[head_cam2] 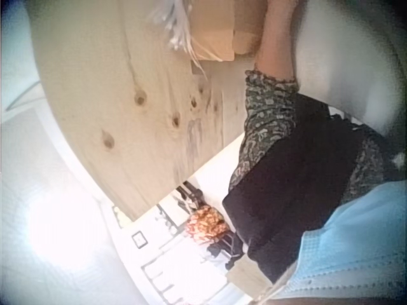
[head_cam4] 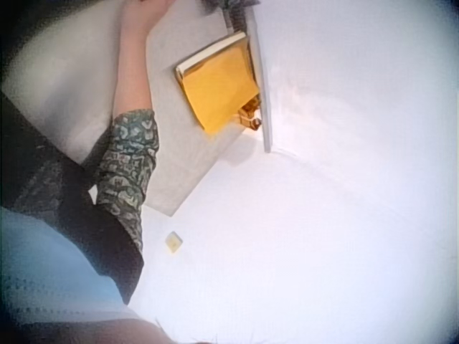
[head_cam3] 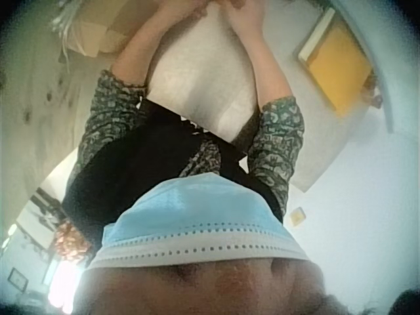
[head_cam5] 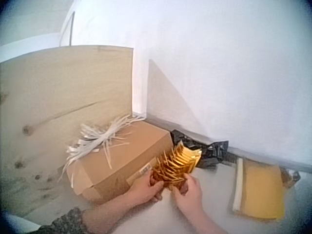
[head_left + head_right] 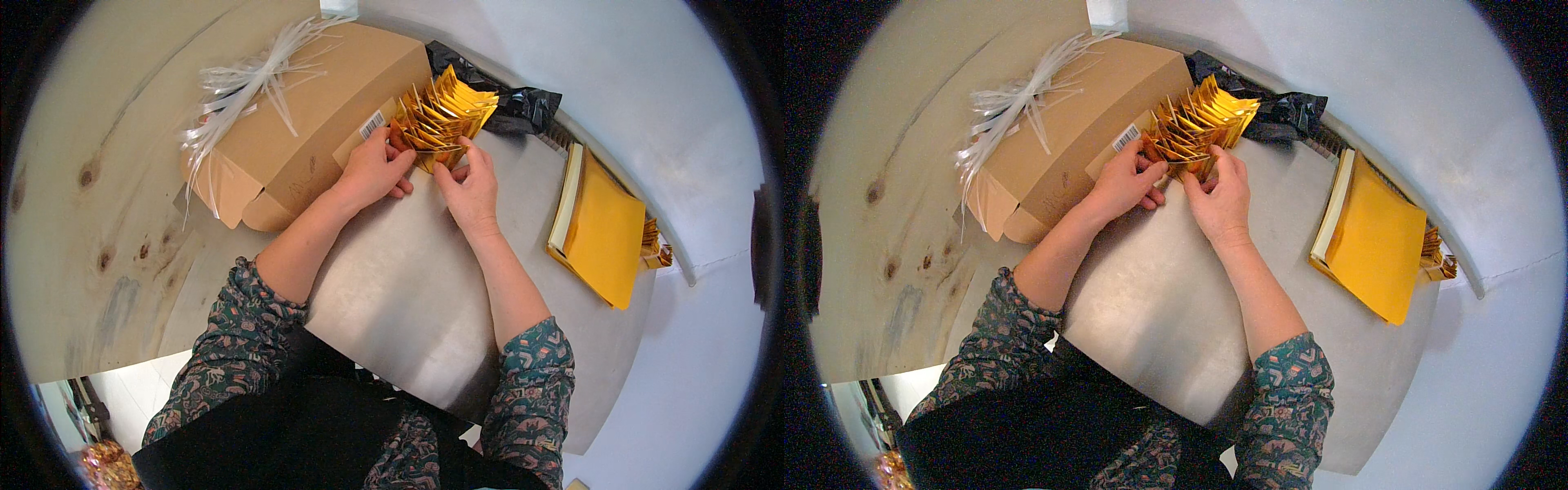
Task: The person gathers small gold pouches on a table, aligns them into a stack, and secures the stack with a white twist tie. The person then adjusts the tie and holds the finished bundle.
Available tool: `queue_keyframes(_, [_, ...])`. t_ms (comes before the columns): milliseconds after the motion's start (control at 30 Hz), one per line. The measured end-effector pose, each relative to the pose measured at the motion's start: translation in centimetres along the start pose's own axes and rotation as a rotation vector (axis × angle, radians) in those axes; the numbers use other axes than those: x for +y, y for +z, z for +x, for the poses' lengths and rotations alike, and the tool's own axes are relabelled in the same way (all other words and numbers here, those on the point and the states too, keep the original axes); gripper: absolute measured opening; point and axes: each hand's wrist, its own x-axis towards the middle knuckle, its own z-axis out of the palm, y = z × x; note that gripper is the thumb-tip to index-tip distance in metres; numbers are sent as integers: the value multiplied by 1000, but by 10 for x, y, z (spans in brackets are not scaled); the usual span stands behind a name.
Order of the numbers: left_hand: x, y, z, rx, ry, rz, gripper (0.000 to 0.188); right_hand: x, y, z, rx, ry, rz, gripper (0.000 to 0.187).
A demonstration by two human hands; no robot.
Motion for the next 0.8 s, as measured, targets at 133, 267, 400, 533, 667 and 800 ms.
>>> queue_keyframes(133, [-2,0,4,-37,-15,-5,65,2,1,0,10,-11,-8,56])
queue_keyframes(267, [-5,-1,7,-57,-15,-18,67,3,2,1,19,-22,5,50])
queue_keyframes(400, [-7,-1,6,-36,-24,-34,61,1,1,1,14,-20,7,45])
queue_keyframes(533, [-7,-1,6,-49,-10,-13,49,1,0,1,-76,89,88,41])
queue_keyframes(667, [-7,-2,6,-49,1,0,44,6,4,2,-99,67,132,39])
queue_keyframes(800, [-7,-1,5,-37,5,6,43,10,9,1,-96,60,203,37])
